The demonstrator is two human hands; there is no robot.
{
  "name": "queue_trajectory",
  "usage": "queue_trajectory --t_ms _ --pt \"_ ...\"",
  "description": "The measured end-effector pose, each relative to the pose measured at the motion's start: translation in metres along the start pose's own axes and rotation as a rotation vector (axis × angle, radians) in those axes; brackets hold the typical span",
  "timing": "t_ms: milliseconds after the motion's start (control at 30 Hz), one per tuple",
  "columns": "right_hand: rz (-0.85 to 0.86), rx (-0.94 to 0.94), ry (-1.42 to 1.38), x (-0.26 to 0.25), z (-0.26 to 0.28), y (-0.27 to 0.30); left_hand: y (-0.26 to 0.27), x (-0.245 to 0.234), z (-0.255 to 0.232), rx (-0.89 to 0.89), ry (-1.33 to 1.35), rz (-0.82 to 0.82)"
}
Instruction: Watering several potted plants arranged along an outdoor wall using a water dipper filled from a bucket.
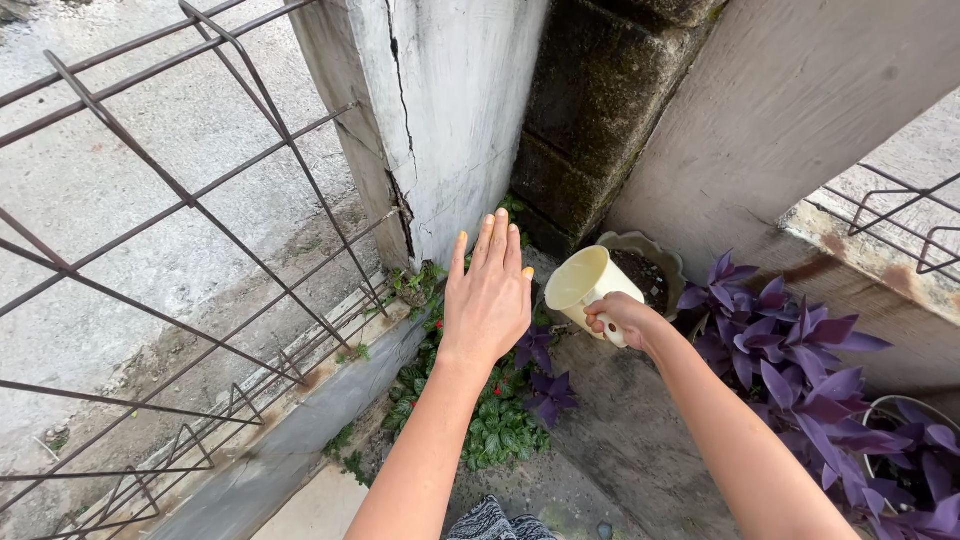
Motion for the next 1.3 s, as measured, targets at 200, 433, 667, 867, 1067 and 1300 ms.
queue_trajectory --t_ms 200,433,667,867,1067,1300 --pt "0.01 -0.025 -0.149 0.002 0.002 0.037 -0.001 -0.002 0.001 0.01 0.008 0.017" --pt "0.188 -0.093 -0.525 -0.022 -0.006 0.091 -0.009 0.009 -0.006 0.058 0.026 0.021" --pt "0.255 -0.176 -0.632 -0.064 -0.001 0.152 -0.022 0.016 -0.028 0.118 0.079 0.016" --pt "0.053 -0.267 -0.602 -0.093 0.006 0.178 -0.033 0.022 -0.047 0.162 0.134 -0.005" --pt "-0.078 -0.304 -0.559 -0.117 0.003 0.158 -0.04 0.026 -0.061 0.196 0.15 -0.024" --pt "-0.173 -0.282 -0.496 -0.123 0.007 0.136 -0.047 0.036 -0.066 0.214 0.137 -0.004"
Point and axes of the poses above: each hand's wrist, its own y-axis away from the middle knuckle, its own x-axis out of the palm, z = x × y, the point moved 5 cm from there along -y, towards the middle knuckle, and after that the axes turned 6 degrees about x, right-handed, at the moved point
